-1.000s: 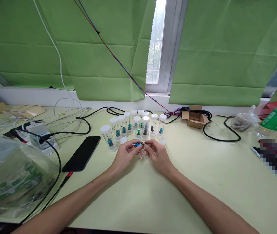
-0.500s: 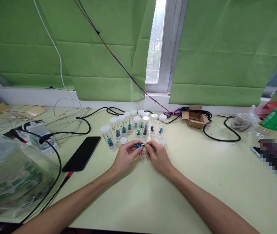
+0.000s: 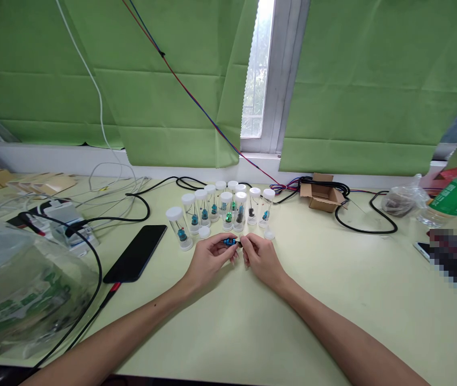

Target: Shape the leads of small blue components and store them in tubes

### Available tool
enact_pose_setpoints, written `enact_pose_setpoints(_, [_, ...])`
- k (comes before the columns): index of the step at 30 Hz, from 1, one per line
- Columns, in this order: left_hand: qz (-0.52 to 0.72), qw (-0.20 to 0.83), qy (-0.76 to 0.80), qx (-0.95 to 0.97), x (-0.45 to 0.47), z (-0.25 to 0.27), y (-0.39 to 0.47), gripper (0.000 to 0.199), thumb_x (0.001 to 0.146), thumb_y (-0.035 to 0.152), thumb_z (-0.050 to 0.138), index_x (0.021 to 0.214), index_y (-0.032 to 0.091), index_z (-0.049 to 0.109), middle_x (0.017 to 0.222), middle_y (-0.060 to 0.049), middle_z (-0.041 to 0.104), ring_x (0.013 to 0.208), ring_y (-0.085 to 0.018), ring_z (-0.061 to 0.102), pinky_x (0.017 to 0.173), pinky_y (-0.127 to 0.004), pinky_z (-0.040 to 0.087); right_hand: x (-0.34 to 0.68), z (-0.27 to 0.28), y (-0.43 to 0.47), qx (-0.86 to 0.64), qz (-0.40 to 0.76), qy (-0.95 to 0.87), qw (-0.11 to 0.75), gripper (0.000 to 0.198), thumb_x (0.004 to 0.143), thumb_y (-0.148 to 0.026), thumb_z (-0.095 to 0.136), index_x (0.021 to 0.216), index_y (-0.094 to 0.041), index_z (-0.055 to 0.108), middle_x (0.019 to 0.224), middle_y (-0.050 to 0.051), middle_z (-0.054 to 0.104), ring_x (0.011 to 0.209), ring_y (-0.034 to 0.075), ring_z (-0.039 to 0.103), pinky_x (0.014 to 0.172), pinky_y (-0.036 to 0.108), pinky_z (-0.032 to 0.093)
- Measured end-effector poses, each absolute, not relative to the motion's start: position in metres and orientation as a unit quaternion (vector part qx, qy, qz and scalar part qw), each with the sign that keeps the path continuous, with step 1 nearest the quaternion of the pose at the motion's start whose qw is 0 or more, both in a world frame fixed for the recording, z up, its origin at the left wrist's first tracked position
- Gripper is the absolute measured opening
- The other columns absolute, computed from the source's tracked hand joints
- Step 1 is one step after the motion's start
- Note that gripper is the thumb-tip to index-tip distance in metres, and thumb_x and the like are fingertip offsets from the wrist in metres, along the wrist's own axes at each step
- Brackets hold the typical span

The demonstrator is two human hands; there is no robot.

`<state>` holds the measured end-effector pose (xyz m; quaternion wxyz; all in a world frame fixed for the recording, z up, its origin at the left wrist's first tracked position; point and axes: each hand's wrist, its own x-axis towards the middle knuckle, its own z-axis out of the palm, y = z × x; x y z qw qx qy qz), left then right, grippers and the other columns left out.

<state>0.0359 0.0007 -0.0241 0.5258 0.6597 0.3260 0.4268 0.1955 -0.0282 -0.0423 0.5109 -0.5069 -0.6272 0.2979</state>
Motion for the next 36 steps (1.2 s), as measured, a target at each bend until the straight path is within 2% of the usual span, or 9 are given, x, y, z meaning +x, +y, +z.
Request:
enact_pose_setpoints(9, [0.429,0.516,0.315,0.671,0.0361,-0.0232,-0.0005,0.024,0.082,0.032,0.067,0.098,0.014,0.068,0.078,-0.004,0.069,0.064,-0.013,0.062,0.06,-0.024,0.053,0.1961,-0.045,-0.0273,-0.492,0.319,-0.621,0.52,0.044,0.1,-0.047,0.041,0.065,-0.021,0.047,0.047,-0.005,0.047,0.041,0.011,0.046,0.048,0.025,0.039])
enact_pose_setpoints(16, [0.437,0.523,0.313,0.662,0.0369,-0.0203,-0.0017,0.022,0.081,0.031,0.069,0.096,0.014,0.068,0.069,-0.002,0.066,0.059,-0.013,0.061,0.058,-0.023,0.052,0.1953,-0.0423,-0.0299,-0.492,0.314,-0.62,0.524,0.043,0.1,-0.047,0.042,0.066,-0.02,0.048,0.05,-0.004,0.05,0.043,0.01,0.046,0.048,0.024,0.039])
enact_pose_setpoints(20, [0.454,0.546,0.308,0.633,0.0367,-0.0199,-0.0009,0.022,0.081,0.031,0.069,0.095,0.015,0.067,0.067,-0.001,0.064,0.058,-0.012,0.06,0.059,-0.024,0.052,0.1949,-0.0375,-0.0327,-0.459,0.328,-0.621,0.545,0.026,0.096,-0.044,0.051,0.091,-0.019,0.057,0.061,-0.003,0.055,0.051,0.011,0.052,0.051,0.024,0.044])
enact_pose_setpoints(23, [0.468,0.555,0.307,0.615,0.0362,-0.0195,0.0004,0.023,0.079,0.031,0.071,0.095,0.014,0.067,0.068,-0.001,0.065,0.059,-0.013,0.061,0.061,-0.025,0.052,0.1947,-0.036,-0.0335,-0.431,0.336,-0.629,0.553,0.024,0.094,-0.04,0.057,0.104,-0.019,0.056,0.07,-0.001,0.059,0.057,0.012,0.056,0.054,0.026,0.047])
enact_pose_setpoints(36, [0.446,0.549,0.301,0.639,0.0359,-0.0186,0.0013,0.025,0.081,0.035,0.07,0.096,0.015,0.068,0.069,-0.001,0.065,0.06,-0.013,0.061,0.061,-0.026,0.052,0.1972,-0.0403,-0.0311,-0.43,0.36,-0.62,0.549,0.026,0.096,-0.044,0.052,0.089,-0.019,0.055,0.062,-0.003,0.055,0.053,0.012,0.053,0.053,0.026,0.045])
